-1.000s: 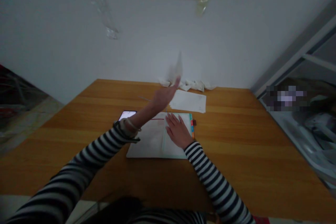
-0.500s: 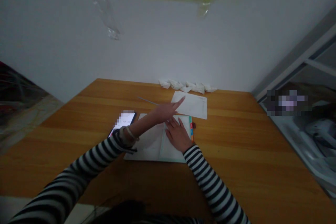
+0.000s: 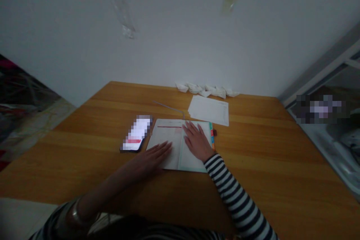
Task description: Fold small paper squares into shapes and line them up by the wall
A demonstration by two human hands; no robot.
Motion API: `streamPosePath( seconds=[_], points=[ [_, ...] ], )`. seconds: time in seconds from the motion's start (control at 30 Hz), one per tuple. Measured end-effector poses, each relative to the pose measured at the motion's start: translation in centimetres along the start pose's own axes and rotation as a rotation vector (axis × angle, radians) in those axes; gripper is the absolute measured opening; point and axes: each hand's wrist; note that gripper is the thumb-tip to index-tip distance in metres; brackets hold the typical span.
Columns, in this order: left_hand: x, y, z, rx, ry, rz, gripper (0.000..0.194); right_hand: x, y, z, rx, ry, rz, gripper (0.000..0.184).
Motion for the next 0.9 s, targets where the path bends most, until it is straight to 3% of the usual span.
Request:
streamPosePath(
  seconds=[0.43, 0.7, 0.77, 0.9],
  points=[
    [-0.7, 0.8, -0.8, 0.082, 0.051, 0.086, 0.051, 0.0, 0.1, 0.2, 0.004, 0.003, -0.001, 0.053],
    [-2.8, 0.4, -1.8, 0.152, 0.139, 0.177, 0.049, 0.0, 0.3, 0.3, 0.030, 0.006, -0.003, 0.054],
    [-3.1, -0.3, -2.3, 0.101, 0.247, 0.110, 0.057, 0.0, 0.3, 0.3, 0.033, 0.012, -0.005, 0.054],
    [-1.5, -1.0, -2.2, -0.265, 0.698, -0.364, 0.078, 0.0, 0.3, 0.4, 0.097, 0.029, -0.002, 0.052]
  ],
)
Point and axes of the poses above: each hand's wrist, its own x-axis towards the middle knuckle, its own z-axis out of the palm, y = z × x, and after that the axes turned 2 degrees about z, right-handed
